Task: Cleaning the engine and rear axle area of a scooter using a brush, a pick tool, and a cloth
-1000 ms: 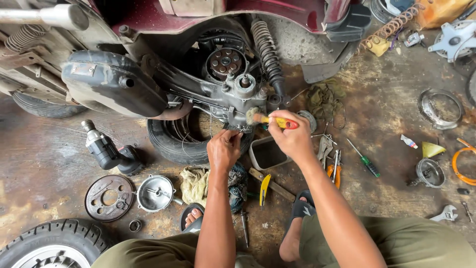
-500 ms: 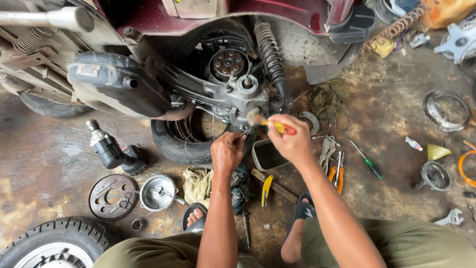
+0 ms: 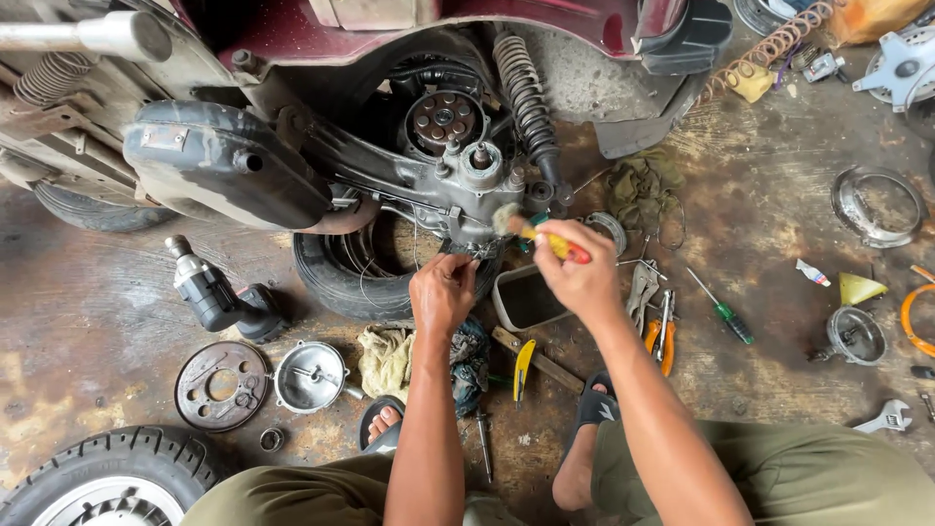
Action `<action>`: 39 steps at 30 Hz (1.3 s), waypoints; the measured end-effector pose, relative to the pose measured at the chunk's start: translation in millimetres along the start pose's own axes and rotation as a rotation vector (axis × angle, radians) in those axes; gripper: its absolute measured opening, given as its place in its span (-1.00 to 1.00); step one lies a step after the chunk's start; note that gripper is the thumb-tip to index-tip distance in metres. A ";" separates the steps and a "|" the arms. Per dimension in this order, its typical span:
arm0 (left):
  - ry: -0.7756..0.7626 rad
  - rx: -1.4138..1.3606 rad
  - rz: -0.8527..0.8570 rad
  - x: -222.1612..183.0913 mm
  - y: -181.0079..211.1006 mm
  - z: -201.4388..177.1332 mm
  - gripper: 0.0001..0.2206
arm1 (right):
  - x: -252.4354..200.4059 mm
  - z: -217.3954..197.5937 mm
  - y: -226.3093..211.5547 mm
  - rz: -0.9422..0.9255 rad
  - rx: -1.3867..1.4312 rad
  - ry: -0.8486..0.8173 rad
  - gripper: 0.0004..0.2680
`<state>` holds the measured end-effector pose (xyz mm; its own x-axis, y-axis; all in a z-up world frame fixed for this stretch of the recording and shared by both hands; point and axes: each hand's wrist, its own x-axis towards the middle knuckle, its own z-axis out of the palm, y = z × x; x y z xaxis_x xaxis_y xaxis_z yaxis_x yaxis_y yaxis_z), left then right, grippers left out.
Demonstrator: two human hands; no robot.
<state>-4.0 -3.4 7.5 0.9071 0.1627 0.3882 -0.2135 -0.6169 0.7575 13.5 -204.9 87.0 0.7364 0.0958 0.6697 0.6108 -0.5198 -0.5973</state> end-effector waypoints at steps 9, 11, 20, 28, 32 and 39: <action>-0.017 -0.001 -0.012 1.0 -3.6 0.7 -0.89 | -12.2 9.5 -10.8 0.049 -0.014 0.070 -0.86; -0.022 -0.001 -0.009 -1.4 -3.5 1.9 -0.90 | -15.0 15.5 2.7 0.040 -0.026 0.072 -0.87; -0.032 0.006 -0.029 5.6 0.5 -4.1 -0.91 | 24.8 -20.4 -25.8 0.128 -0.023 0.062 -0.92; -0.063 0.012 -0.021 11.7 2.4 -12.2 -0.91 | 8.8 -1.9 -2.8 0.160 0.005 -0.035 -0.91; -0.052 0.042 -0.011 24.0 -8.7 -3.7 -0.92 | 15.5 -2.8 -4.0 0.111 -0.055 -0.040 -0.92; -0.065 0.065 -0.018 30.9 -4.7 -8.3 -0.93 | -0.3 -15.6 -16.2 0.278 0.034 0.154 -0.94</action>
<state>22.0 11.0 20.2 0.9325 0.1254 0.3386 -0.1750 -0.6633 0.7276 -1.1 -209.8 103.4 0.8255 -0.1769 0.5360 0.4035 -0.4789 -0.7796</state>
